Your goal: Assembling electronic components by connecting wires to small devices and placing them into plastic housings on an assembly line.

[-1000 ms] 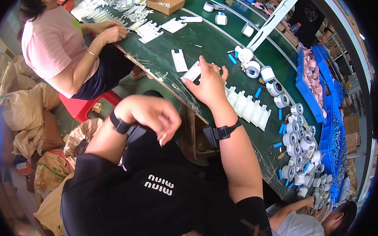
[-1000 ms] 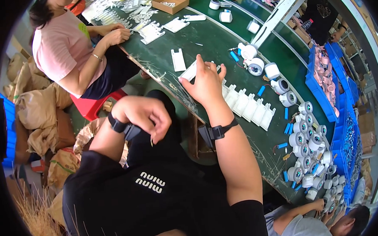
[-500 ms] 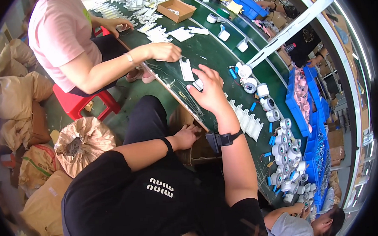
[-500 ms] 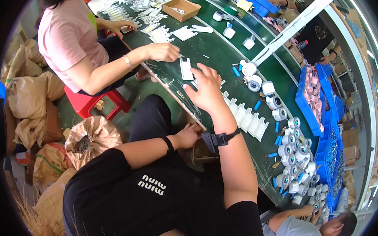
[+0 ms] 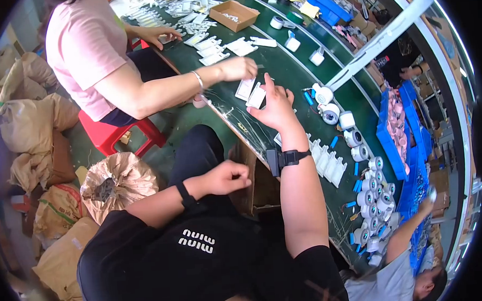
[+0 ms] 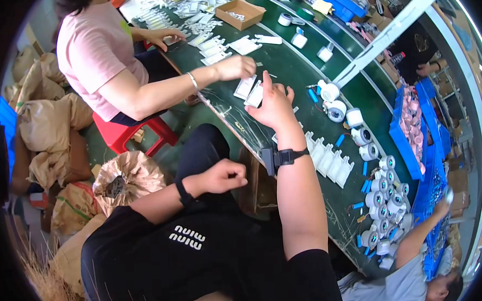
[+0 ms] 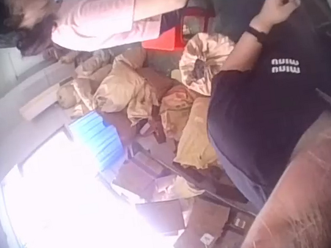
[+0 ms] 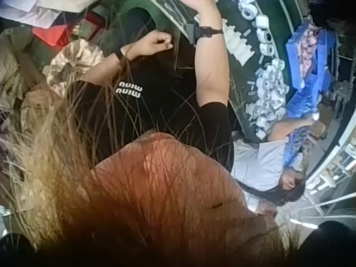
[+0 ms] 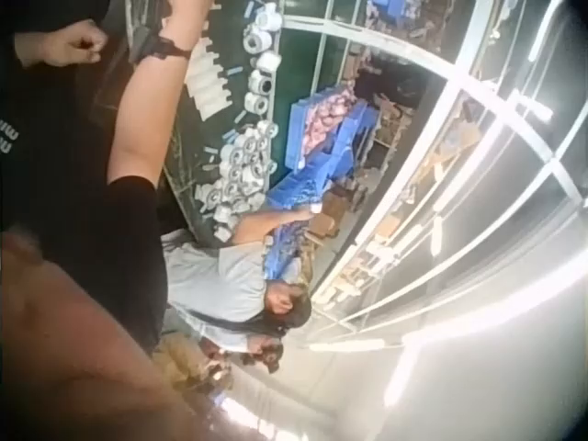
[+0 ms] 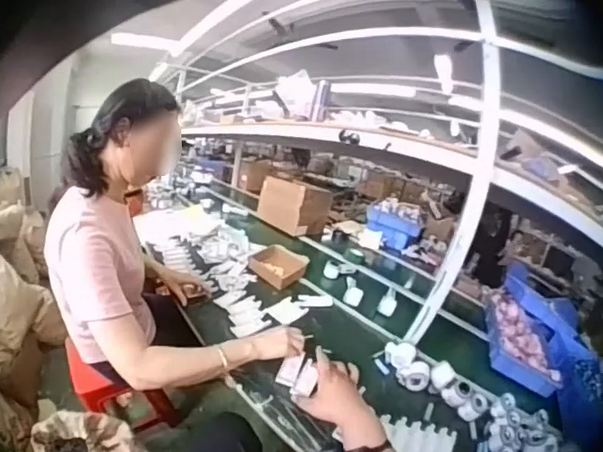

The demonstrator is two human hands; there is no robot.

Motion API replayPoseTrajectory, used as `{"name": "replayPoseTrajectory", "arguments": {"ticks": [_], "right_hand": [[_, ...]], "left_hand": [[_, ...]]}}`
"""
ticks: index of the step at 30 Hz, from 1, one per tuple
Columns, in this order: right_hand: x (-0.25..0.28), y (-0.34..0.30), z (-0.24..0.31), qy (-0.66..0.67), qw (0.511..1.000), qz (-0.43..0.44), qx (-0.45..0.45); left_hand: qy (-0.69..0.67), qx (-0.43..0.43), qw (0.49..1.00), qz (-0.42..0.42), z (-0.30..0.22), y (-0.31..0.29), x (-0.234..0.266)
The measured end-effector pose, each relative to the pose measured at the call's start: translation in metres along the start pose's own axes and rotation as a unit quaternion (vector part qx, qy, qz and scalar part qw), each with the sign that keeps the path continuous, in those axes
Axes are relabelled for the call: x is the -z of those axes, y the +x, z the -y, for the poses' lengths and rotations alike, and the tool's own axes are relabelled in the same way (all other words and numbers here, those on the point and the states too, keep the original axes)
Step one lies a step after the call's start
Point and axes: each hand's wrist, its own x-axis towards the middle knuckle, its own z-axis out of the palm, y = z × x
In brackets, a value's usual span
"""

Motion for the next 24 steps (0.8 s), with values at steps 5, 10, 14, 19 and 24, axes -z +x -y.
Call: {"name": "replayPoseTrajectory", "arguments": {"ticks": [5,10,14,19,24], "right_hand": [[0.008,-0.005,0.008,-0.012,0.999,-0.022,-0.033],[0.008,-0.010,0.005,-0.015,0.999,-0.019,-0.023],[0.013,-0.015,0.001,0.005,1.000,-0.014,-0.020],[0.017,-0.019,0.001,0.010,1.000,-0.011,-0.023],[0.015,-0.017,-0.005,0.046,0.999,-0.012,-0.024]], "left_hand": [[0.176,-0.137,0.966,-0.127,-0.065,0.051,0.042],[0.557,-0.127,0.811,-0.126,-0.071,0.131,0.099],[0.677,-0.076,0.732,0.012,-0.067,0.167,0.115],[0.689,-0.088,0.709,0.124,-0.061,0.191,0.122],[0.636,-0.039,0.739,0.216,-0.064,0.206,0.126]]}}
